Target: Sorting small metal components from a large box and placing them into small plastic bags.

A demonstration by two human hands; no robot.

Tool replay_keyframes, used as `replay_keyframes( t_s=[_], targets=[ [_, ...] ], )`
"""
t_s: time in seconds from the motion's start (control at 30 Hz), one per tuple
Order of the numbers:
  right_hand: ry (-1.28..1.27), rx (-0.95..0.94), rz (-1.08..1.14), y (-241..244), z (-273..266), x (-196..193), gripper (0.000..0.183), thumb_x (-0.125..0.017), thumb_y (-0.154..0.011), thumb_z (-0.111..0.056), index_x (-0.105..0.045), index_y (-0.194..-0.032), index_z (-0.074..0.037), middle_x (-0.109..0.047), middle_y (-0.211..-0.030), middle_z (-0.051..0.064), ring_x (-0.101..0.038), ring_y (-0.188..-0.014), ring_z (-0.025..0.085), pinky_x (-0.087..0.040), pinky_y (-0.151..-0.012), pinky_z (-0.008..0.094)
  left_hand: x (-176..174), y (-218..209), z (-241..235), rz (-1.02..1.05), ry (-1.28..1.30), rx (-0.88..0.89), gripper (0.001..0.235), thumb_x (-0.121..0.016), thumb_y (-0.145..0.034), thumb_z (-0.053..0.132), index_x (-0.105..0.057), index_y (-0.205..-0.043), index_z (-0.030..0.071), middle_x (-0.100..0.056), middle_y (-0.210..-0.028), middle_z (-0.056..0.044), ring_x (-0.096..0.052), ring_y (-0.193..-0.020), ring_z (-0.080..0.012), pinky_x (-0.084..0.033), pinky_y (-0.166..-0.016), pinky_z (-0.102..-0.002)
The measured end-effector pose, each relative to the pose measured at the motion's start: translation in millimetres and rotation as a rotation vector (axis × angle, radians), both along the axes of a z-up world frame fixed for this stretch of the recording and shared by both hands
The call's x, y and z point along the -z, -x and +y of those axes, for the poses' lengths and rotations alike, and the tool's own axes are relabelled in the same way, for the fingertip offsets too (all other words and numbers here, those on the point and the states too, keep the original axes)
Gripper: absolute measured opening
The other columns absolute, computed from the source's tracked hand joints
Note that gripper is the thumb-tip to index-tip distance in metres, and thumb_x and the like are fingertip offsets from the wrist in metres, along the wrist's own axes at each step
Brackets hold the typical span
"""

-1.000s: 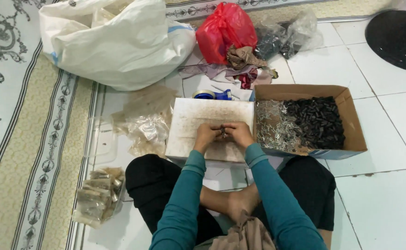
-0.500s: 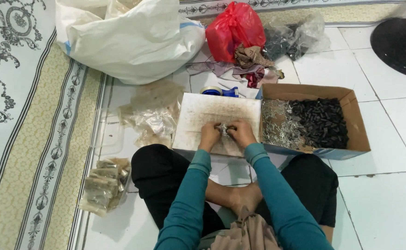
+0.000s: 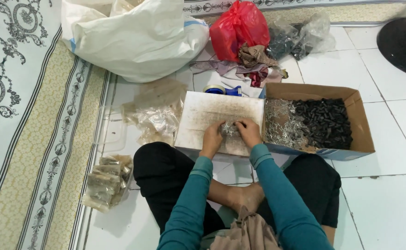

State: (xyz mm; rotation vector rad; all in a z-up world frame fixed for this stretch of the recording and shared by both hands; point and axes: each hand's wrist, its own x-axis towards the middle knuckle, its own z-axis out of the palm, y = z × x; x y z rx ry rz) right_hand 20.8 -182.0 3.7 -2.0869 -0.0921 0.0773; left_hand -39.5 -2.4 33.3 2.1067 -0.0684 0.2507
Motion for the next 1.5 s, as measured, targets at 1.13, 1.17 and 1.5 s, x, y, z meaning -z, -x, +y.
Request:
replay_keyframes(
  t_s=[1.13, 1.17, 1.5],
  targets=[
    [0.281, 0.366, -0.097, -43.6, -202.1, 53.3, 0.029, -0.065, -0.096, -0.007, -0.076, -0.122, -0.010, -0.071, -0.115, 0.018, -0.069, -0.106, 0.038, -0.059, -0.090, 0.051, 112.2, -127.5, -233.6, 0.212, -0.291, 0.385, 0.059, -0.068, -0.086, -0.001, -0.054, -0.144, 0.004, -0.052, -0.138, -0.032, -0.062, -0.122, -0.0497, -0.059, -0.097, -0.051],
    [0.453, 0.198, -0.045, -41.4, -195.1, 55.1, 0.039, -0.067, -0.092, -0.008, -0.071, -0.131, -0.010, -0.063, -0.133, 0.020, -0.061, -0.121, 0.040, -0.053, -0.103, 0.050, 153.7, -132.1, -243.8, 0.272, -0.504, 0.424, 0.048, -0.065, -0.087, 0.002, -0.057, -0.134, -0.002, -0.055, -0.129, -0.034, -0.067, -0.112, -0.0469, -0.062, -0.090, -0.048],
    [0.888, -0.181, -0.046, -39.5, -190.2, 88.9, 0.034, -0.064, -0.092, -0.005, -0.073, -0.123, -0.011, -0.064, -0.131, 0.013, -0.058, -0.124, 0.035, -0.056, -0.098, 0.041, 143.5, -110.2, -253.5, 0.461, -0.875, 0.447, 0.039, -0.062, -0.091, 0.011, -0.056, -0.126, -0.005, -0.056, -0.130, -0.030, -0.066, -0.112, -0.0367, -0.063, -0.090, -0.041]
  ],
)
